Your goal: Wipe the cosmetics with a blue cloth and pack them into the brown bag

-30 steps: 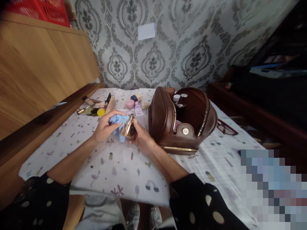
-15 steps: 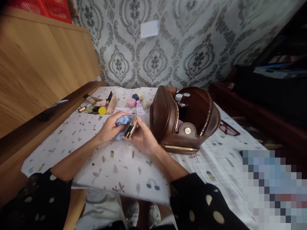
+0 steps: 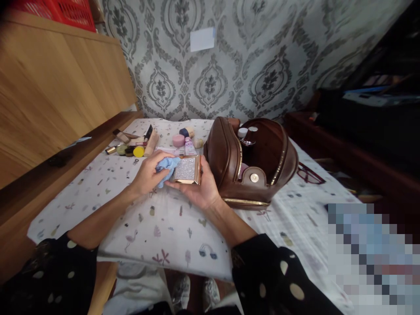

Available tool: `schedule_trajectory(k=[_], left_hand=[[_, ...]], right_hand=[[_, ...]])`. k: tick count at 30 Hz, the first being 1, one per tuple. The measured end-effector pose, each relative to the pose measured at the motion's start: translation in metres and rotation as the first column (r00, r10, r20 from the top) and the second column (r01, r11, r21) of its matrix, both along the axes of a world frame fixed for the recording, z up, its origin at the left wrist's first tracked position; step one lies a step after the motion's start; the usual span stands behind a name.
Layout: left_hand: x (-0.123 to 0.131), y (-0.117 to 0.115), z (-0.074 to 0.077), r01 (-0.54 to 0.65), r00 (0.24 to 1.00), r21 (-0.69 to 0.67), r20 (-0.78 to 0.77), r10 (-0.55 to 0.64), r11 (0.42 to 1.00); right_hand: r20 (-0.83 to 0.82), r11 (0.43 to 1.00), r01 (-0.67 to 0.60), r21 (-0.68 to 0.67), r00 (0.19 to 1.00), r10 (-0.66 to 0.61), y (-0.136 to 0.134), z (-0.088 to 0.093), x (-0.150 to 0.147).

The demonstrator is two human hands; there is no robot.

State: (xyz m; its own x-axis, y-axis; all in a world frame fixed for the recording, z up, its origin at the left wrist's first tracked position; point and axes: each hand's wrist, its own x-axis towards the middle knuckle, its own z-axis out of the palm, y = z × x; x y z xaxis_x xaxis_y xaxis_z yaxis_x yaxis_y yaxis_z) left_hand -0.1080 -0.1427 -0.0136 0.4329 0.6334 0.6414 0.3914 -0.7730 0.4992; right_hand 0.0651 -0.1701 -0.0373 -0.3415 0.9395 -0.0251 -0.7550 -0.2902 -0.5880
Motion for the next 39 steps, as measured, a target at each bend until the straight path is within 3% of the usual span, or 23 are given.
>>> schedule_trajectory(k=[3,8,12,17,19,21,24,28,35,39], left_hand=[[0.0,-0.001,-0.001,0.02,0.999,0.018,-0.041,-0.019,1.0],[0.006,-0.015,-0.001,0.153,0.969,0.085,-0.208,-0.132,0.985],[0.012,-0.023,-0.004,0.211,0.943,0.131,-0.289,-0.166,0.969],[0.009,-0.019,0.0,0.041,0.986,0.163,-0.167,-0.013,0.986],[0.005,-0.015,0.005,-0.027,0.995,0.07,-0.089,0.033,0.997],[0.0,-0.01,0.008,-0.007,0.999,-0.154,-0.05,-0.001,0.988],[-0.004,-0.005,0.011,0.098,0.994,-0.456,0.002,-0.11,0.885],[-0.005,-0.003,0.012,0.168,0.986,-0.534,0.1,-0.135,0.829],[-0.008,-0.008,0.027,0.231,0.973,-0.445,0.097,-0.21,0.865],[-0.01,-0.017,0.033,0.182,0.981,-0.156,-0.039,-0.19,0.971]], right_hand=[[-0.002,0.998,0.041,-0.037,0.999,-0.041,0.001,0.0,0.001],[0.024,0.993,0.114,-0.036,0.993,-0.113,0.004,-0.002,0.0],[0.052,0.989,0.104,-0.108,0.994,-0.099,0.004,-0.003,-0.006],[0.075,0.993,0.018,-0.12,0.997,-0.009,-0.004,0.003,-0.013],[0.079,0.998,-0.009,-0.067,0.997,0.014,-0.008,0.005,-0.014],[0.104,0.999,-0.025,-0.029,0.994,0.028,-0.01,0.005,-0.014],[0.15,0.999,-0.009,-0.036,0.989,0.014,-0.009,0.002,-0.014],[0.155,0.998,0.027,-0.055,0.988,-0.019,-0.008,-0.002,-0.016],[0.235,0.993,0.105,-0.046,0.968,-0.091,-0.019,0.005,-0.011],[0.361,0.986,0.054,-0.155,0.932,0.006,-0.027,0.016,-0.004]])
